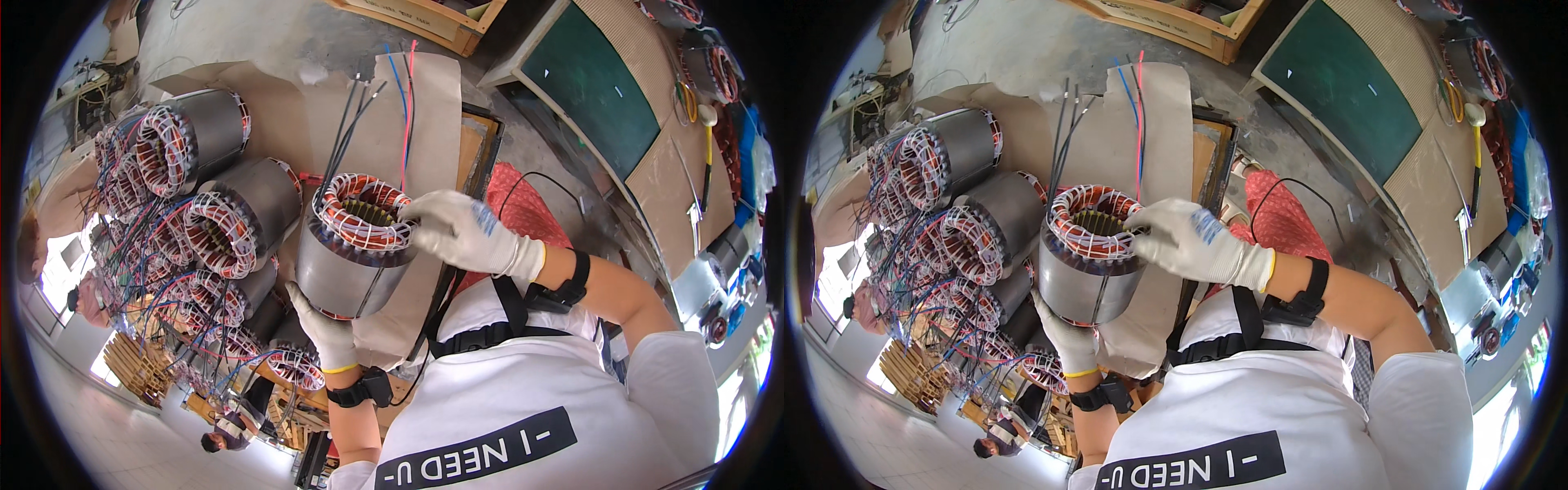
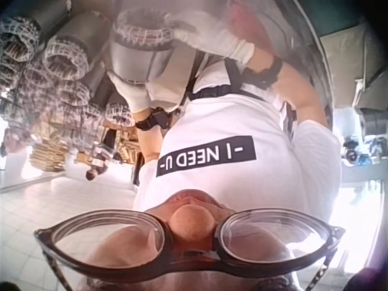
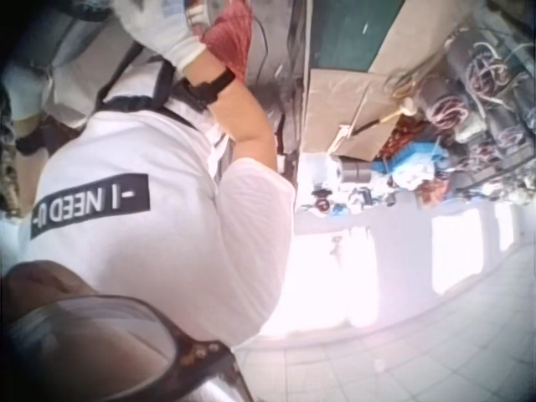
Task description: Assembling the stator and internal wiring components of electric motors on a production line.
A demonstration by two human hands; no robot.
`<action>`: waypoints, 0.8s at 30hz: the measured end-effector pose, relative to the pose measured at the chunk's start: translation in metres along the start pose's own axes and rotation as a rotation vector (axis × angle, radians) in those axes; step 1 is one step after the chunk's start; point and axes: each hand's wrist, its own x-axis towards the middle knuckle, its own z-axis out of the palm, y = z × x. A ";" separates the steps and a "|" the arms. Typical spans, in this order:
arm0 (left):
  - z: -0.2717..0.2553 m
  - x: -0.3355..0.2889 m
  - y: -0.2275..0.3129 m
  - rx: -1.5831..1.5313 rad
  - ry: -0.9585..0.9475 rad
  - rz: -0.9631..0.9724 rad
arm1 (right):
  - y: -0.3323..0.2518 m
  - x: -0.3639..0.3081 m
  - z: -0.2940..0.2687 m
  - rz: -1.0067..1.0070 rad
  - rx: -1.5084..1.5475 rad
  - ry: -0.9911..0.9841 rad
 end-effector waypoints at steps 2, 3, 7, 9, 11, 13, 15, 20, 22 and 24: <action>0.000 0.001 -0.001 -0.050 0.014 -0.017 | 0.002 0.003 -0.004 0.377 0.016 0.161; 0.002 0.002 -0.002 -0.077 0.040 -0.036 | 0.019 0.007 -0.001 0.521 0.154 0.258; -0.014 0.013 -0.017 -0.149 0.044 -0.030 | 0.023 0.062 -0.013 0.775 0.000 0.169; -0.014 0.014 -0.022 -0.152 0.016 -0.026 | 0.025 0.083 -0.016 0.729 -0.474 0.147; -0.008 0.010 -0.020 -0.132 0.009 0.013 | 0.028 0.100 -0.019 0.692 -0.576 0.097; -0.012 0.011 -0.021 -0.133 0.009 0.027 | 0.033 0.109 -0.015 0.629 -0.670 0.045; -0.026 0.022 -0.028 -0.179 0.002 0.008 | 0.034 0.108 -0.010 0.561 -0.620 0.106; -0.024 0.030 -0.027 -0.162 -0.045 0.067 | 0.069 0.084 -0.007 0.118 -0.411 0.364; -0.030 0.033 -0.028 -0.183 -0.005 0.078 | 0.053 0.078 -0.016 0.086 -0.454 0.201; -0.030 0.033 -0.025 -0.164 -0.011 0.039 | 0.046 0.075 -0.028 0.046 -0.537 -0.043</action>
